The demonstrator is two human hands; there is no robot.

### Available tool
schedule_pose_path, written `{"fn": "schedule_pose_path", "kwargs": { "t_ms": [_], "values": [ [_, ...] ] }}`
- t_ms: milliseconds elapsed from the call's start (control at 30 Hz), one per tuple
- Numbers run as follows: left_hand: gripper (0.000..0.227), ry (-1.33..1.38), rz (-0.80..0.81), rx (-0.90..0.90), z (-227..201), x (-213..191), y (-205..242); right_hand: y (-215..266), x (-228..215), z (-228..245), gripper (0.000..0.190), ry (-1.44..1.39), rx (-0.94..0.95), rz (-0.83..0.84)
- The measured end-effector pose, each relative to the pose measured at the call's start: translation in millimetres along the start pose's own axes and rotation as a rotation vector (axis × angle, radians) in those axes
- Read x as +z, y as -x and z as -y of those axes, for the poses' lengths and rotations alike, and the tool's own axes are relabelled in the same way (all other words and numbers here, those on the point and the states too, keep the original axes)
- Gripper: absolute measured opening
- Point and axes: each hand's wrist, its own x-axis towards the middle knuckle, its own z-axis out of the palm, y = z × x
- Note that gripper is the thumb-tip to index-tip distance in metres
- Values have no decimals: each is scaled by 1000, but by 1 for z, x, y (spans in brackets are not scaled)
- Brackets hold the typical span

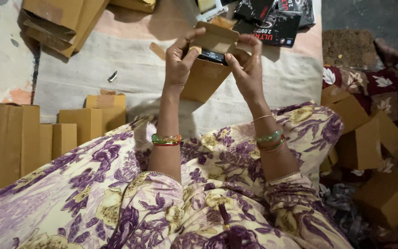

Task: The person places a smart watch box into a cardboard shipping box, folds the flaps, and seals the box with packing tape. The person repeats this process for multiple smart watch boxes.

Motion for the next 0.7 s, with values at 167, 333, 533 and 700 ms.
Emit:
{"fn": "schedule_pose_path", "kwargs": {
  "t_ms": [167, 333, 533, 700],
  "values": [
    [36, 80, -29, 63, 1, 5, 0, 1, -2, -3, 40, 77, -80, 43],
    [29, -79, -72, 159, 12, 9, 1, 13, -4, 11, 43, -88, -73, 144],
    [39, 22, 32, 145, 1, 13, 12, 9, 2, 1, 37, 54, -140, 63],
    [45, -187, 12, 152, -2, 18, 9, 9, 0, -2, 38, -3, -55, 13]
  ]
}}
